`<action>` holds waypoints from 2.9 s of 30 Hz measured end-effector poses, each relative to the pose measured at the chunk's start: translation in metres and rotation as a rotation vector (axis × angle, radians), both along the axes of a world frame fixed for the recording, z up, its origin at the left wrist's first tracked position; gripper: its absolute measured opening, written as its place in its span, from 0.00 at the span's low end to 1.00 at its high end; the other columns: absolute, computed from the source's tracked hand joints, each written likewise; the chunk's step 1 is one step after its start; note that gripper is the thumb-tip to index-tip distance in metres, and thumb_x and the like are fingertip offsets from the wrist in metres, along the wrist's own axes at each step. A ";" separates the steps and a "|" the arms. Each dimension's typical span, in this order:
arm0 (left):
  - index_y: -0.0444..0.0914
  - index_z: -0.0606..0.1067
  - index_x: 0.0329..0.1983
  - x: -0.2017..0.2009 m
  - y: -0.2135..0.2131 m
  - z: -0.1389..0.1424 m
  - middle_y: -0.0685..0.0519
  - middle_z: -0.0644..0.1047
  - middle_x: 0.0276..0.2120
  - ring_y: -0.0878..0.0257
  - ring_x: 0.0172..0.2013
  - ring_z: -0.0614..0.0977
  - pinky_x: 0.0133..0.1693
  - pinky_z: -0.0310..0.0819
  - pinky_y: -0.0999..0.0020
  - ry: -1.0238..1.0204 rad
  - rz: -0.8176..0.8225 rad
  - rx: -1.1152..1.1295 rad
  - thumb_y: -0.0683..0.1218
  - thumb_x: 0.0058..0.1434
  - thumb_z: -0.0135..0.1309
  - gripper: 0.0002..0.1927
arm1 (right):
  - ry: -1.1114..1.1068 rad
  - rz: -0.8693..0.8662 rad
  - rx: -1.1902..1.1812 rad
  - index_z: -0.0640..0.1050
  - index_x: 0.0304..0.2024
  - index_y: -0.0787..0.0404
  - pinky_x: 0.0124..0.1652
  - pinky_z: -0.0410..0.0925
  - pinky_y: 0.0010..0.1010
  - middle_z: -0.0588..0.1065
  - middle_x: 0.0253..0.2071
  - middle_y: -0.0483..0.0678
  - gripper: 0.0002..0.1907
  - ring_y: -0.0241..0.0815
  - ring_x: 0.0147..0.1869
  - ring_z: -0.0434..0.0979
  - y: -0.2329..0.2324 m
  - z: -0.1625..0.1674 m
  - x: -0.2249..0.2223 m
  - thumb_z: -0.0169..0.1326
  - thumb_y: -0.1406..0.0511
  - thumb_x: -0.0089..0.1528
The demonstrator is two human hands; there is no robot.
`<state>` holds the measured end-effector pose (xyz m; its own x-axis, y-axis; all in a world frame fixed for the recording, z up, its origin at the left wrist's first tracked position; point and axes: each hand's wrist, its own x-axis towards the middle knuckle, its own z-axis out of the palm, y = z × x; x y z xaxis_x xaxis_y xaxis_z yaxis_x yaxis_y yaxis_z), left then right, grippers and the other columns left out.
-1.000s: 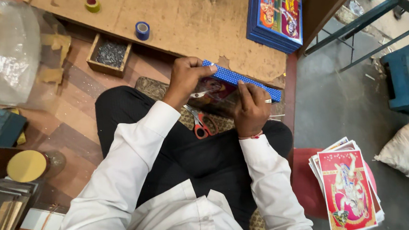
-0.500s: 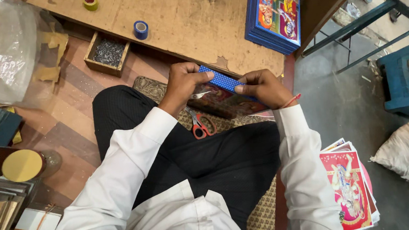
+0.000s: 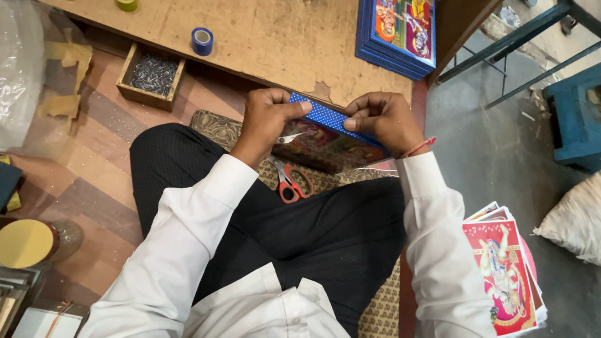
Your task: The person assembles a picture frame by cutting a clear plastic sheet and a blue decorative border to size using scissors. They then attach the border to the edges of a cardboard backing and place a printed image on top.
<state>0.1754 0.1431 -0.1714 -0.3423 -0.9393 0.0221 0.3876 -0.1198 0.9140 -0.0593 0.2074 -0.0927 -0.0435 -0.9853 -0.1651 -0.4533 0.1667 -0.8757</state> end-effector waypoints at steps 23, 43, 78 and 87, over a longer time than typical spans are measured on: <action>0.33 0.77 0.20 0.009 0.011 -0.014 0.61 0.71 0.16 0.74 0.20 0.67 0.24 0.59 0.73 -0.124 0.107 -0.090 0.43 0.58 0.66 0.14 | 0.995 -0.329 -1.023 0.84 0.46 0.65 0.49 0.72 0.39 0.79 0.43 0.52 0.14 0.52 0.48 0.79 0.094 -0.046 0.069 0.62 0.79 0.58; 0.36 0.84 0.38 0.154 -0.140 -0.094 0.39 0.83 0.37 0.47 0.37 0.86 0.42 0.80 0.54 -1.097 0.537 -0.364 0.40 0.58 0.61 0.06 | 0.920 -0.438 -0.946 0.83 0.55 0.66 0.59 0.70 0.45 0.77 0.51 0.56 0.15 0.57 0.57 0.77 0.091 -0.076 0.033 0.67 0.75 0.65; 0.35 0.77 0.38 -0.005 0.074 0.045 0.47 0.80 0.47 0.50 0.49 0.81 0.55 0.72 0.54 -0.396 0.152 -1.043 0.36 0.64 0.54 0.02 | 0.971 -0.578 -0.873 0.83 0.50 0.64 0.66 0.60 0.47 0.79 0.50 0.51 0.15 0.49 0.56 0.77 0.095 -0.061 0.059 0.66 0.68 0.61; 0.32 0.74 0.41 -0.032 0.097 0.046 0.45 0.78 0.47 0.47 0.47 0.79 0.51 0.73 0.55 -0.430 0.271 -0.875 0.35 0.64 0.55 0.04 | 0.883 -0.450 -0.797 0.80 0.54 0.64 0.70 0.55 0.46 0.78 0.54 0.51 0.18 0.50 0.61 0.76 0.101 -0.050 0.069 0.63 0.66 0.62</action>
<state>0.1436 0.2406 -0.1252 -0.2610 -0.6999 0.6649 -0.0806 0.7021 0.7075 0.0096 0.3082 -0.1429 -0.1906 -0.6677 0.7196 -0.9719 0.0255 -0.2338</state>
